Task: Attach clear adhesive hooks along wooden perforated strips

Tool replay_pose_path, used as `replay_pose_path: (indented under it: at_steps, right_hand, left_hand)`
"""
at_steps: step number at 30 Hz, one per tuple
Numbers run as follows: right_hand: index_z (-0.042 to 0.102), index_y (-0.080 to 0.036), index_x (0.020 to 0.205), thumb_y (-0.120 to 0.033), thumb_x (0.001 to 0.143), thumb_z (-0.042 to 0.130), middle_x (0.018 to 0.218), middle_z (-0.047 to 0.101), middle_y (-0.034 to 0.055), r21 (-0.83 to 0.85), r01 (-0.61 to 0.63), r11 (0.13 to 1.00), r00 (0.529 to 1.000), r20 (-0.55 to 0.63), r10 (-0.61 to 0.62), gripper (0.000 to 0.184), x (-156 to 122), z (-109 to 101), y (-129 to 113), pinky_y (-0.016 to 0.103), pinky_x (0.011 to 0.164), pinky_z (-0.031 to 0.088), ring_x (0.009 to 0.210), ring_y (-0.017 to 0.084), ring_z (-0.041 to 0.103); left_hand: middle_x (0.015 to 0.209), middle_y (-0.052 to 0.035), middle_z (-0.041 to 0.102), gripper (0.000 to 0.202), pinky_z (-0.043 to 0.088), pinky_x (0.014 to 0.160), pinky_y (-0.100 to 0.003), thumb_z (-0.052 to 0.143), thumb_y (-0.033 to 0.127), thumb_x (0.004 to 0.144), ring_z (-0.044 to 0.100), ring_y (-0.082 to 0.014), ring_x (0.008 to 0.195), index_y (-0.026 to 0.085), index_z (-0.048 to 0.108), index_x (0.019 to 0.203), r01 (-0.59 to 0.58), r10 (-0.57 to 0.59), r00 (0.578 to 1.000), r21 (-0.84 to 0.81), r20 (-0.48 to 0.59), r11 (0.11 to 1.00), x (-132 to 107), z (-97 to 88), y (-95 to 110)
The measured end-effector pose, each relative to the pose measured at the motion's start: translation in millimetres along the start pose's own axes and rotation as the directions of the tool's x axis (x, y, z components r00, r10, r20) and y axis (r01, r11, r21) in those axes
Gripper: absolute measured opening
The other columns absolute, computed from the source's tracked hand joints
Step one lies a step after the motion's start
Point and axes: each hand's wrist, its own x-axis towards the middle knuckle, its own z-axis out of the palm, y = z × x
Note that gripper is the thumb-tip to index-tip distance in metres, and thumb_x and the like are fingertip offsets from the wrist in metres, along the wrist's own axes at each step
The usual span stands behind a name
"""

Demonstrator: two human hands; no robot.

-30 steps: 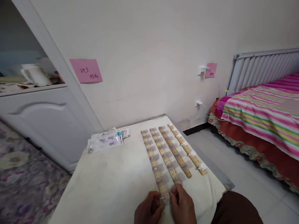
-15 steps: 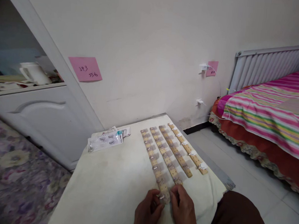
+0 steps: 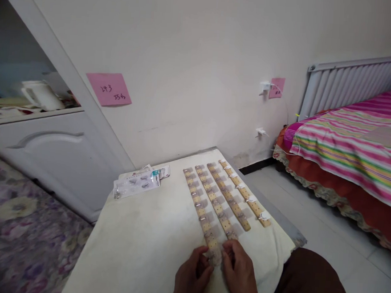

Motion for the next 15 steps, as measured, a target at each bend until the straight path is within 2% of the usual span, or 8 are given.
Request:
replay_pose_path:
  at_steps: [7, 15]
  right_hand:
    - [0.059, -0.02, 0.083, -0.031, 0.085, 0.045, 0.077, 0.066, 0.0032, -0.019, 0.033, 0.999, 0.997, -0.07, -0.034, 0.018, 2.1, -2.2, 1.3, 0.027, 0.067, 0.05, 0.071, 0.018, 0.062]
    - [0.059, -0.021, 0.082, -0.033, 0.085, 0.042, 0.075, 0.067, 0.0038, -0.039, 0.013, 0.999, 0.997, -0.079, -0.016, 0.021, 3.6, -2.1, 0.1, 0.028, 0.067, 0.05, 0.07, 0.02, 0.063]
  left_hand:
    - [0.078, 0.0038, 0.065, 0.033, 0.043, 0.067, -0.021, 0.054, 0.017, 0.075, 0.059, -0.0127, 0.07, 0.022, 0.058, 0.108, 0.014, -0.014, 1.0, 0.02, 0.002, 1.0, 1.5, 0.9, 0.1]
    - [0.077, 0.0037, 0.066, 0.032, 0.043, 0.068, -0.023, 0.053, 0.018, 0.076, 0.061, -0.0134, 0.071, 0.022, 0.058, 0.108, 0.005, -0.005, 1.0, 0.024, -0.014, 1.0, 1.6, 1.0, 1.1]
